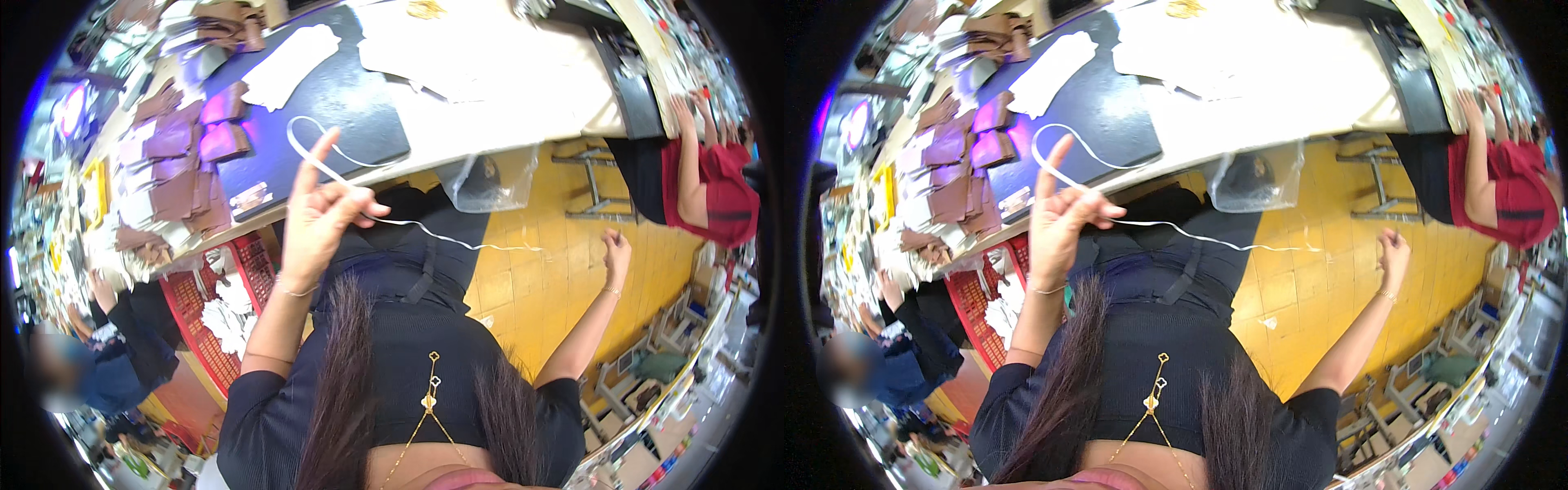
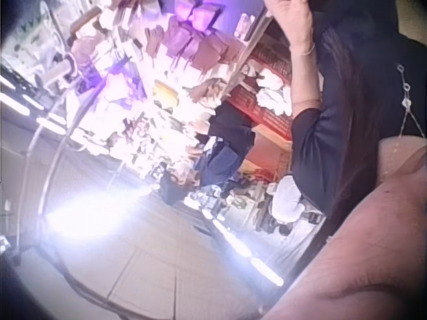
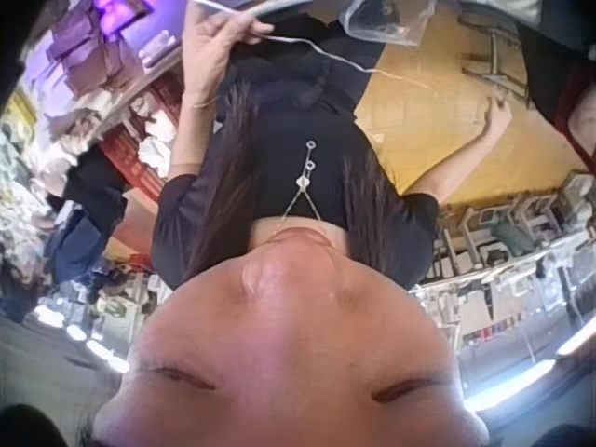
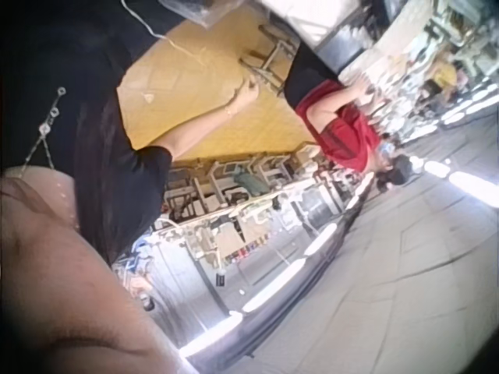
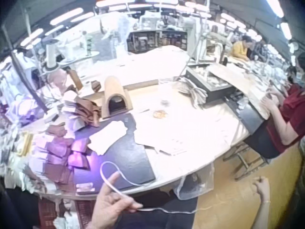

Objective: The person cuts white fabric pieces on a table using a small blade, repeatedly picking up pieces, aligning them, and trimming edges. The person places cut pieces aside and continues the process with additional fabric pieces.

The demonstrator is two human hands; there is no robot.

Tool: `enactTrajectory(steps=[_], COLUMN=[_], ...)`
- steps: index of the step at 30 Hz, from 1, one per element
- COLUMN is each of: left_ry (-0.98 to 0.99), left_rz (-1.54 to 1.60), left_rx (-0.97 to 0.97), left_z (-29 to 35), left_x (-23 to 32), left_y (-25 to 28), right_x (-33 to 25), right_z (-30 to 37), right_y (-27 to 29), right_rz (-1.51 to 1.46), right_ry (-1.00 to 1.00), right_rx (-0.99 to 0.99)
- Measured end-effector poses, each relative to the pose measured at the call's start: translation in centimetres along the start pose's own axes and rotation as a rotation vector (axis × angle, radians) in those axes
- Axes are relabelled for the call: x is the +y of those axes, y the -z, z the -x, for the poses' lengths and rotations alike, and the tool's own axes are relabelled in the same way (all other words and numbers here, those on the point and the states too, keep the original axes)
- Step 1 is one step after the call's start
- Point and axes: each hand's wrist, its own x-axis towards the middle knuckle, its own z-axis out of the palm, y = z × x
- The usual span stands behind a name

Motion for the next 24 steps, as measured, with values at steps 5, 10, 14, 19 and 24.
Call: enactTrajectory(steps=[5,10,14,19,24], left_ry=[0.048,-0.083,-0.012,-0.009,-0.053], left_rz=[-0.4,-0.692,-0.65,-0.572,-0.63], left_rx=[-0.372,-0.561,-0.507,-0.442,-0.465], left_z=[0.3,1.2,2.3,2.8,2.9], left_x=[-1.4,-3.7,-5.4,-7.5,-8.8], left_y=[-1.1,-0.8,0.8,1.8,1.6], right_x=[-25.8,-39.1,-43.8,-47.3,-48.2], right_z=[14.9,22.4,21.0,18.9,19.3], right_y=[-10.3,-17.1,-18.9,-19.1,-19.5], right_rz=[-0.388,-0.405,-0.604,-0.699,-0.731], right_ry=[0.554,0.419,0.363,0.561,0.639], right_rx=[-0.8,-1.28,-1.198,-1.019,-0.842])
